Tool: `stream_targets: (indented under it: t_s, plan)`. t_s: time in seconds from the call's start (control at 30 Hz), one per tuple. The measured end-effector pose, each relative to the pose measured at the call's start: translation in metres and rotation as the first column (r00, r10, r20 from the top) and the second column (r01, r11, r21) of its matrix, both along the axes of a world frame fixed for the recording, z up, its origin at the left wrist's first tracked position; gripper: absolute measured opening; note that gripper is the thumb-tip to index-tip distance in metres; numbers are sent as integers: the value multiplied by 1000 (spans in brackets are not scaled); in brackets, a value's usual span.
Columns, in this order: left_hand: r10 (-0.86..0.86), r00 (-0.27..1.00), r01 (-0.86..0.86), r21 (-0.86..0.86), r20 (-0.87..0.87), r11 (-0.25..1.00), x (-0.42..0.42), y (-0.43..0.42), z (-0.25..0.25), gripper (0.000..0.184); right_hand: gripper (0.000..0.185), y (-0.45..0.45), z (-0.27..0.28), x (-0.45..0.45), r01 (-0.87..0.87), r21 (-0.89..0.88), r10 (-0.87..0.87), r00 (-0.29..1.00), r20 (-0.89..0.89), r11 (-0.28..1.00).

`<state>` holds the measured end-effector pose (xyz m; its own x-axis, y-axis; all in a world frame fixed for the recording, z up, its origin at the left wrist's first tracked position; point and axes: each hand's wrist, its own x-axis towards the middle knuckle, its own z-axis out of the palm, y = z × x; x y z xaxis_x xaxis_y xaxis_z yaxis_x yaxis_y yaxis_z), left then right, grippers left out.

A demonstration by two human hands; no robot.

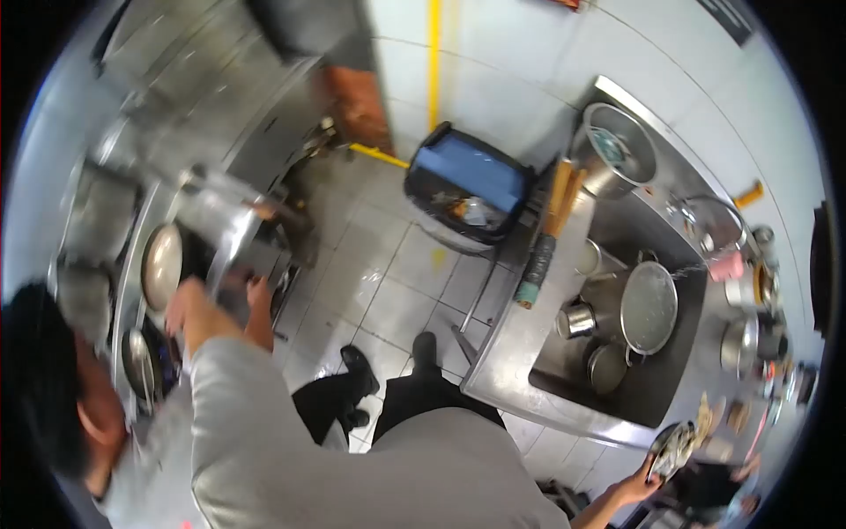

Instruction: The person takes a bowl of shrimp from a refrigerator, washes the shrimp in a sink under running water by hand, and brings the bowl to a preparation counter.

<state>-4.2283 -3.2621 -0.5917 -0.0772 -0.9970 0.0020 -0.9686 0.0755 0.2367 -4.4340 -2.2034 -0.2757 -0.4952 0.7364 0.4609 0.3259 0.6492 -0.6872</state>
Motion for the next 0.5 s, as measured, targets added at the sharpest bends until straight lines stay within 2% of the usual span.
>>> stream_targets:
  t_s: [0.03, 0.07, 0.1, 0.13, 0.17, 0.2, 0.23, 0.27, 0.3, 0.33, 0.37, 0.4, 0.43, 0.47, 0.5]
  plan:
    - [-144, 987, 144, -11, -64, 990, 13, 2, -45, 63, 33, -6, 2, 6, -9, -22, 9, 1000, -8, 1000]
    - [-303, 932, 307, -11, -198, 952, 14, 10, -59, 60, 34, -23, 9, 10, 28, -2, -28, 999, 20, 1000]
    - [-366, 909, 370, -16, -198, 929, 30, 14, -62, 63, 35, -36, 17, 12, 74, 25, -75, 996, 48, 997]
    - [-280, 867, 360, 130, -413, 924, 31, 30, -67, 60, 35, -42, 19, 14, 59, -50, -60, 998, -17, 997]
    - [-121, 791, 346, 275, -599, 897, 32, 46, -70, 59, 36, -45, 14, 14, 31, -121, -43, 995, -93, 992]
    - [71, 702, 325, 407, -709, 853, 35, 64, -71, 57, 37, -47, 11, 15, 43, -138, -60, 991, -121, 989]
    - [-129, 831, 357, 340, -541, 870, 44, 84, -74, 40, 38, -46, 6, 17, 48, -159, -72, 986, -150, 986]
    - [-417, 908, 416, 226, -47, 881, 57, 108, -73, 39, 39, -39, -6, 19, -32, -238, -28, 970, -243, 971]
    - [-697, 329, 568, 456, 637, 685, 66, 130, -73, 37, 41, -34, -14, 24, -122, -308, 11, 941, -338, 944]
    - [-692, 533, 505, 472, 488, 722, 82, 171, -65, 34, 41, -47, -6, 25, -110, -299, 2, 941, -338, 948]
    - [-752, -131, 756, 555, 647, 346, 103, 203, -59, 34, 42, -63, 3, 23, -105, -291, 2, 944, -331, 951]
    - [-811, 373, 794, 297, 452, 531, 132, 247, -68, 32, 42, -59, -1, 28, -72, -281, -17, 953, -303, 957]
    - [-698, 418, 734, 237, 581, 637, 148, 287, -83, 21, 42, -54, -4, 31, -52, -269, -25, 961, -275, 962]
    - [-660, 557, 639, 247, 505, 728, 159, 303, -64, 22, 44, -62, 2, 27, -94, -287, -8, 942, -335, 953]
    - [-617, 670, 552, 278, 414, 786, 162, 296, -39, 23, 45, -62, 2, 28, -77, -300, -19, 953, -304, 951]
